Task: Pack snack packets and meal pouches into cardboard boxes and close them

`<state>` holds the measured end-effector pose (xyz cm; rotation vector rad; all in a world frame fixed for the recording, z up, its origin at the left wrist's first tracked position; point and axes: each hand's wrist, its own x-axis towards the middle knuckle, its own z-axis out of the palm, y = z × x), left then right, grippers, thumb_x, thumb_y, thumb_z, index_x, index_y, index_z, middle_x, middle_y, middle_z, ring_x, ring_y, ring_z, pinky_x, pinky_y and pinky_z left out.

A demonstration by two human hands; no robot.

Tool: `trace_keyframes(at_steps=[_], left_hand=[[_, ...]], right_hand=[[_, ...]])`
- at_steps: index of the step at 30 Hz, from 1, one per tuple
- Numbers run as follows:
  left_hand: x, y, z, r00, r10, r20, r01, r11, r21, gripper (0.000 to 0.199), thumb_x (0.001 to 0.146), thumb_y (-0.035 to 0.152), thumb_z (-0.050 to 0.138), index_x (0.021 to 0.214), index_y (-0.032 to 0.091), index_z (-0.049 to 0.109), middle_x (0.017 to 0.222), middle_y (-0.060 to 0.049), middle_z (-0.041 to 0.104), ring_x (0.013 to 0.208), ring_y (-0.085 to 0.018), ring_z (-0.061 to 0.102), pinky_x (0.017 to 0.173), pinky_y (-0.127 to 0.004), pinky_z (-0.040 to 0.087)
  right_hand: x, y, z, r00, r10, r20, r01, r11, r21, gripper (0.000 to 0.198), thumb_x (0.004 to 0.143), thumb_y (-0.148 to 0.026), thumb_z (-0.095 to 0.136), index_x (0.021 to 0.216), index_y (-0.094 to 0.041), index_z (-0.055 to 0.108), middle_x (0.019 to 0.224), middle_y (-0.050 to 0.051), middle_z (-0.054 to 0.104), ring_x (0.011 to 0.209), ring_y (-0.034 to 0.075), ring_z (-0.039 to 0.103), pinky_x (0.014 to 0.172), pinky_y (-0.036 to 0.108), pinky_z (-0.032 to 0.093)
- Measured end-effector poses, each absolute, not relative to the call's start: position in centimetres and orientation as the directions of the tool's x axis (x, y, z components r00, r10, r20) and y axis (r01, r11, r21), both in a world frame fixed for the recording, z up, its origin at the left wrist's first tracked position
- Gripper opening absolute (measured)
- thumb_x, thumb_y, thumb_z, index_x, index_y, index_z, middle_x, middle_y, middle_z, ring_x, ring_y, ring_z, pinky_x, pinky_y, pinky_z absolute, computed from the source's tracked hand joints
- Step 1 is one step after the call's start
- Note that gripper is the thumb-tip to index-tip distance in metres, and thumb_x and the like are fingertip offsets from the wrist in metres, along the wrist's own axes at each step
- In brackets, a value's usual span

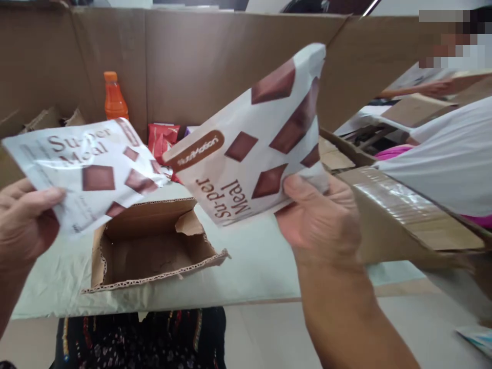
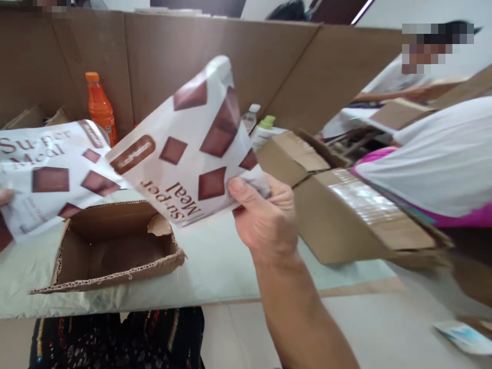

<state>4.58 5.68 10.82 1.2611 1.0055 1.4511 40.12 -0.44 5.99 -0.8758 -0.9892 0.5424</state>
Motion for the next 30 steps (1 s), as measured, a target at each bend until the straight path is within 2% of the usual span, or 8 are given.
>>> trace_keyframes(at_steps=[4, 7, 11, 15, 19, 24, 28, 30], left_hand=[[7.3, 6.0, 11.2, 0.33, 0.924, 0.192, -0.174, -0.141, 0.975, 0.018, 0.072, 0.026, 0.091, 0.088, 0.019, 0.086, 0.084, -0.008, 0.083, 0.073, -0.027, 0.08, 0.067, -0.037, 0.07], [8.2, 6.6, 10.6, 0.542, 0.809, 0.228, -0.165, -0.164, 0.973, 0.024, 0.077, 0.038, 0.093, 0.093, 0.023, 0.086, 0.082, -0.005, 0.082, 0.072, -0.021, 0.078, 0.068, -0.027, 0.066], [8.5, 6.5, 9.9, 0.654, 0.72, 0.232, -0.115, -0.208, 0.971, 0.021, 0.085, 0.041, 0.088, 0.092, 0.021, 0.086, 0.068, -0.001, 0.077, 0.07, -0.017, 0.075, 0.063, -0.019, 0.06], [7.9, 6.1, 9.4, 0.679, 0.707, 0.199, -0.071, -0.206, 0.976, 0.022, 0.082, 0.04, 0.089, 0.079, 0.019, 0.083, 0.068, 0.0, 0.075, 0.06, -0.012, 0.068, 0.057, -0.017, 0.055], [7.5, 6.1, 9.5, 0.583, 0.791, 0.187, -0.07, -0.18, 0.981, 0.032, 0.079, 0.044, 0.091, 0.072, 0.018, 0.074, 0.066, 0.002, 0.071, 0.057, -0.011, 0.063, 0.054, -0.017, 0.053], [7.8, 5.2, 10.7, 0.593, 0.769, 0.239, -0.206, -0.142, 0.968, 0.047, 0.083, 0.064, 0.081, 0.102, 0.022, 0.072, 0.085, -0.003, 0.078, 0.063, -0.019, 0.071, 0.059, -0.03, 0.063], [7.7, 3.6, 10.9, 0.443, 0.83, 0.337, 0.07, -0.407, 0.911, 0.023, 0.082, 0.033, 0.086, 0.096, 0.023, 0.071, 0.084, 0.002, 0.076, 0.061, -0.012, 0.067, 0.053, -0.018, 0.055], [7.3, 2.7, 10.8, 0.349, 0.836, 0.424, 0.206, -0.51, 0.835, 0.014, 0.083, 0.029, 0.083, 0.089, 0.024, 0.072, 0.081, 0.005, 0.075, 0.063, -0.011, 0.064, 0.055, -0.017, 0.052]], right_hand=[[38.8, -0.5, 9.5, 0.273, 0.786, 0.555, 0.05, 0.564, -0.824, 0.015, 0.075, -0.037, 0.089, 0.088, -0.032, 0.083, 0.108, 0.001, 0.08, 0.114, 0.03, 0.072, 0.1, 0.049, 0.061], [38.2, 0.5, 10.8, 0.115, 0.832, 0.543, 0.122, 0.531, -0.839, 0.009, 0.078, -0.034, 0.088, 0.086, -0.031, 0.083, 0.121, -0.001, 0.078, 0.125, 0.029, 0.068, 0.112, 0.051, 0.054], [37.8, 2.2, 10.1, 0.061, 0.873, 0.484, 0.14, 0.473, -0.87, 0.017, 0.084, -0.042, 0.085, 0.099, -0.033, 0.083, 0.131, 0.0, 0.074, 0.126, 0.03, 0.066, 0.113, 0.057, 0.052], [37.2, 2.8, 8.6, 0.09, 0.868, 0.488, 0.13, 0.475, -0.87, 0.019, 0.081, -0.046, 0.088, 0.095, -0.033, 0.083, 0.137, 0.001, 0.07, 0.127, 0.03, 0.065, 0.109, 0.052, 0.054], [36.1, 2.7, 8.1, 0.057, 0.882, 0.468, 0.092, 0.462, -0.882, 0.021, 0.081, -0.048, 0.087, 0.087, -0.028, 0.082, 0.098, 0.002, 0.076, 0.096, 0.024, 0.071, 0.091, 0.042, 0.06], [34.3, 2.2, 8.3, 0.18, 0.763, 0.621, 0.188, 0.593, -0.783, 0.012, 0.087, -0.037, 0.083, 0.08, -0.028, 0.079, 0.091, 0.0, 0.071, 0.088, 0.019, 0.067, 0.083, 0.035, 0.057], [32.7, 0.6, 8.4, 0.194, 0.693, 0.695, 0.307, 0.63, -0.714, 0.009, 0.089, -0.032, 0.08, 0.081, -0.029, 0.076, 0.09, 0.001, 0.07, 0.094, 0.021, 0.068, 0.083, 0.035, 0.059], [32.1, -0.4, 8.6, 0.23, 0.687, 0.69, 0.319, 0.616, -0.72, 0.012, 0.085, -0.033, 0.084, 0.092, -0.031, 0.074, 0.095, 0.0, 0.072, 0.095, 0.021, 0.07, 0.082, 0.034, 0.061]])
